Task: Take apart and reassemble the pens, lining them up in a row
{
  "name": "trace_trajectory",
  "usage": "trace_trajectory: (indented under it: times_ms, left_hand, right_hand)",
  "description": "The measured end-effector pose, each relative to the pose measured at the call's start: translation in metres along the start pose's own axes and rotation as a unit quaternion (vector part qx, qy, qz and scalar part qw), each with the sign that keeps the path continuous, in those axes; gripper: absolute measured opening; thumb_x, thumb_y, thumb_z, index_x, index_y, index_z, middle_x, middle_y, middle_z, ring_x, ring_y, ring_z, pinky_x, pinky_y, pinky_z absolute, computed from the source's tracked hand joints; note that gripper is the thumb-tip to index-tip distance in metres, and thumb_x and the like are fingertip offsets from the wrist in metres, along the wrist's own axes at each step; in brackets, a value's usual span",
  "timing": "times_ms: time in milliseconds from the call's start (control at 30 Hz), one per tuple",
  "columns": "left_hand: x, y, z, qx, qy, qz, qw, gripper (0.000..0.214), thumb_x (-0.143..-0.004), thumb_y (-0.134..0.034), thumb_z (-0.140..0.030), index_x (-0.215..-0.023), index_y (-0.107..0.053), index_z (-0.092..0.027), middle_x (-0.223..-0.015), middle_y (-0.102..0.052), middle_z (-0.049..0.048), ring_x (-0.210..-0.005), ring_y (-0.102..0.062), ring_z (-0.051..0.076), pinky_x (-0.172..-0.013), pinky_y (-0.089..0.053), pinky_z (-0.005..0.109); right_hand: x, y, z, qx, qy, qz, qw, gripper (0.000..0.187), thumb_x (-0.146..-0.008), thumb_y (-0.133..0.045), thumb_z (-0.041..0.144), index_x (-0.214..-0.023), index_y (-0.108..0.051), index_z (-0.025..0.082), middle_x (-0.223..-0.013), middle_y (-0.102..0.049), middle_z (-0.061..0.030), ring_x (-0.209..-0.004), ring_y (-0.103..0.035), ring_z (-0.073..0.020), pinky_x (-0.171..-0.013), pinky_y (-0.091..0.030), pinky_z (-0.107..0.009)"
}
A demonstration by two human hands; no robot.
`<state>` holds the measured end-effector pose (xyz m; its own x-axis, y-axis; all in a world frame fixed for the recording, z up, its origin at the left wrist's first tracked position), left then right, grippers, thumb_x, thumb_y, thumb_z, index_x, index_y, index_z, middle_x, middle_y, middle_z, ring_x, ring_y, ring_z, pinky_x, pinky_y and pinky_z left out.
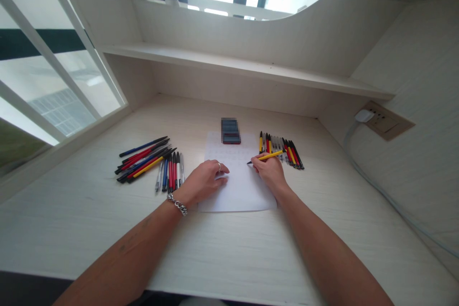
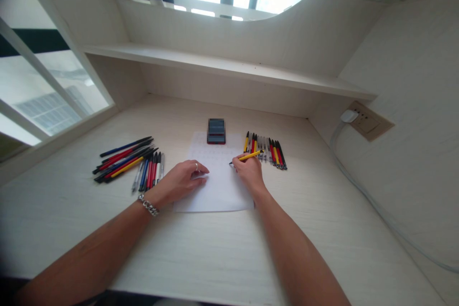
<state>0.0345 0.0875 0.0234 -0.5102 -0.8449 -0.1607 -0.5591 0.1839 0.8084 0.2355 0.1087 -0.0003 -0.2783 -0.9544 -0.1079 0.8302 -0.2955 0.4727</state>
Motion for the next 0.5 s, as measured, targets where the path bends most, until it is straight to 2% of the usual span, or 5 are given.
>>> trace_trajectory:
  times_ms: [100, 200, 367, 500]
  left_hand:
    - [0.000, 0.000, 0.000, 0.003, -0.001, -0.003, 1.000, 0.022, -0.078, -0.057, -0.028, -0.096, -0.067, -0.021, -0.089, -0.064, 0.0049, -0.081, -0.058, 0.018, -0.076, -0.045, 0.028]
    - [0.000, 0.001, 0.000, 0.009, -0.005, -0.009, 1.000, 0.021, -0.078, -0.057, -0.028, -0.095, -0.067, -0.021, -0.088, -0.064, 0.0050, -0.081, -0.058, 0.018, -0.076, -0.046, 0.029]
    - [-0.001, 0.009, -0.001, 0.053, 0.009, -0.045, 0.997, 0.026, -0.081, -0.056, -0.034, -0.102, -0.065, -0.021, -0.089, -0.066, 0.0043, -0.078, -0.060, 0.016, -0.073, -0.047, 0.027]
    - [-0.001, 0.011, -0.009, 0.105, 0.007, -0.056, 0.993, 0.033, -0.083, -0.053, -0.042, -0.108, -0.061, -0.022, -0.089, -0.067, 0.0027, -0.075, -0.060, 0.014, -0.069, -0.047, 0.025]
  right_hand:
    - [0.000, 0.000, -0.006, -0.032, -0.018, -0.004, 0.999, 0.018, -0.067, -0.059, 0.034, -0.069, -0.063, 0.016, -0.054, -0.059, -0.0005, -0.049, -0.052, -0.0135, -0.046, -0.037, -0.024]
    - [0.001, -0.001, -0.007, -0.133, -0.040, 0.005, 0.990, 0.024, -0.065, -0.065, 0.039, -0.074, -0.063, 0.017, -0.058, -0.059, -0.0007, -0.048, -0.050, -0.0117, -0.043, -0.035, -0.023]
    - [0.012, -0.019, 0.010, -0.319, -0.071, 0.096, 0.940, 0.033, -0.069, -0.065, 0.049, -0.076, -0.061, 0.017, -0.062, -0.059, -0.0015, -0.047, -0.048, -0.0088, -0.040, -0.032, -0.020]
    - [0.029, -0.045, 0.027, -0.350, -0.072, 0.173, 0.918, 0.037, -0.073, -0.063, 0.052, -0.075, -0.061, 0.015, -0.060, -0.058, -0.0013, -0.046, -0.047, -0.0073, -0.042, -0.034, -0.020]
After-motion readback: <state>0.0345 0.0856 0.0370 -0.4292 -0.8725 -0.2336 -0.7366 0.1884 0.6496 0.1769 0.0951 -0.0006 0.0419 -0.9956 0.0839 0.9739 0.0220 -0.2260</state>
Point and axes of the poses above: each hand's wrist, its own x-axis away from the middle knuckle, its own y-axis out of the back of the hand, z = x × y, the point moved 10 cm from there along -x, towards the middle knuckle
